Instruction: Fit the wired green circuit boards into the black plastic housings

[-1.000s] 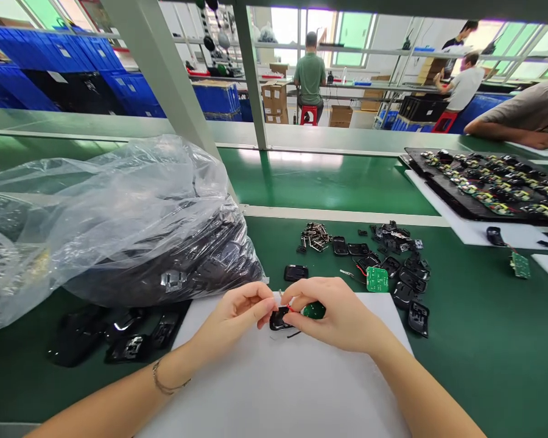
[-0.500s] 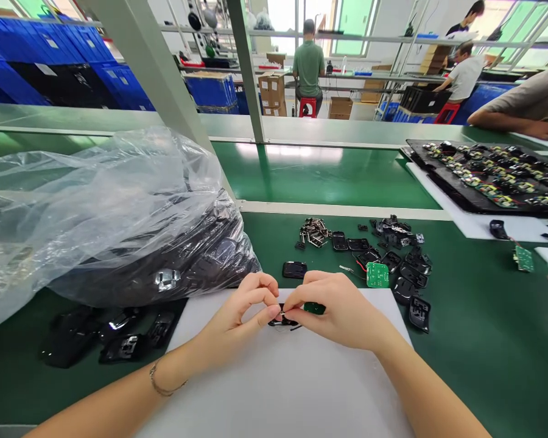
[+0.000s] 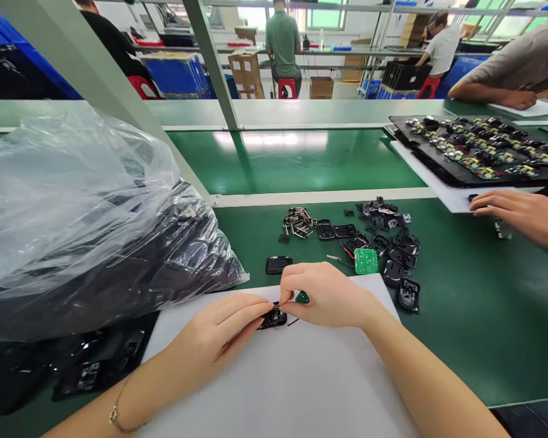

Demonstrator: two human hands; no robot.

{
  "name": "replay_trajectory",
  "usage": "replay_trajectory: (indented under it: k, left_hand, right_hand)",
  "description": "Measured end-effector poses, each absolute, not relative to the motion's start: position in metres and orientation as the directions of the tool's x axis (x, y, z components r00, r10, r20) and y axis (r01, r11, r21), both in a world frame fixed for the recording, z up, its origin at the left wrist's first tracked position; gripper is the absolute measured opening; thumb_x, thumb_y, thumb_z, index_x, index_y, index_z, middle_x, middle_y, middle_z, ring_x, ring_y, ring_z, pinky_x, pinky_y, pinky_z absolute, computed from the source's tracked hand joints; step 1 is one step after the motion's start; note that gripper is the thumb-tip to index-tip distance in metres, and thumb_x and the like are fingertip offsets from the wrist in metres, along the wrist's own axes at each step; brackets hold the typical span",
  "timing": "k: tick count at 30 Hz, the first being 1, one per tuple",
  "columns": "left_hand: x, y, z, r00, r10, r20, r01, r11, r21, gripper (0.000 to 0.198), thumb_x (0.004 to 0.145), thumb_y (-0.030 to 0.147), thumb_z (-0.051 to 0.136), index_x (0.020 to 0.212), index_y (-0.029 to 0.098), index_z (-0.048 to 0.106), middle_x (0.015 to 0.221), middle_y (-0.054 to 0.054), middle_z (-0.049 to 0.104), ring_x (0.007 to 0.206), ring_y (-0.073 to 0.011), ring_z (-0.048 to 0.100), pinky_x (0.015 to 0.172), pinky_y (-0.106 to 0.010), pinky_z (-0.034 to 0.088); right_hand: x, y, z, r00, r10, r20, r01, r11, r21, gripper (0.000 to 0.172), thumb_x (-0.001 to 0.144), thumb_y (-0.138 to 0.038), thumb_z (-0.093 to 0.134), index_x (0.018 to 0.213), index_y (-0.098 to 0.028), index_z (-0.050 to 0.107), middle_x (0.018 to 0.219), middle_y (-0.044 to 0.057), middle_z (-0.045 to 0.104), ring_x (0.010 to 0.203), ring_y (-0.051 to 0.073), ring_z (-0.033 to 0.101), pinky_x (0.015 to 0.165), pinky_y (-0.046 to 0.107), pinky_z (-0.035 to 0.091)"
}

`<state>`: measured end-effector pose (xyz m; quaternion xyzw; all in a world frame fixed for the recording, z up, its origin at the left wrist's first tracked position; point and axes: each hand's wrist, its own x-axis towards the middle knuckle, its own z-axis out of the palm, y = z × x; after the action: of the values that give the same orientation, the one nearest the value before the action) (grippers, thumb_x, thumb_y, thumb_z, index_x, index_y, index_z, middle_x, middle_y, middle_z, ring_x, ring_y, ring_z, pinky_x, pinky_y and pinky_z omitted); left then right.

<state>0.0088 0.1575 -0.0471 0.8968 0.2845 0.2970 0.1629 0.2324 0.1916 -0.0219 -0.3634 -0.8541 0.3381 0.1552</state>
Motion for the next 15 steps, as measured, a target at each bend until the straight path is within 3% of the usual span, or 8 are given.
replay_trajectory:
  k: [5, 15]
  left_hand:
    - [0.0088, 0.1572, -0.0475, 0.706, 0.543, 0.455, 0.424, -0.838, 0.343, 0.027, 0.095, 0.008, 0.041, 0.116, 0.013, 0.057, 0.098, -0.01, 0.069, 0.089, -0.0201, 0.067, 0.075, -0.035, 0.06]
    - [0.0096, 0.1565, -0.0475, 0.736, 0.527, 0.425, 0.427, -0.849, 0.313, 0.026, 0.095, 0.008, 0.04, 0.114, 0.007, 0.059, 0.096, -0.012, 0.067, 0.087, -0.0206, 0.065, 0.073, -0.034, 0.06]
  right_hand:
    - [0.2323, 0.1917, -0.0233, -0.703, 0.71, 0.041, 0.502, 0.536, -0.679, 0.012, 0.08, -0.01, 0.062, 0.072, -0.02, 0.065, 0.077, -0.002, 0.063, 0.069, 0.01, 0.057, 0.057, 0.02, 0.037]
    - [0.233, 0.1911, -0.0232, -0.695, 0.716, 0.056, 0.527, 0.561, -0.638, 0.013, 0.078, -0.01, 0.06, 0.072, -0.02, 0.065, 0.077, -0.002, 0.065, 0.073, 0.011, 0.058, 0.059, 0.022, 0.037]
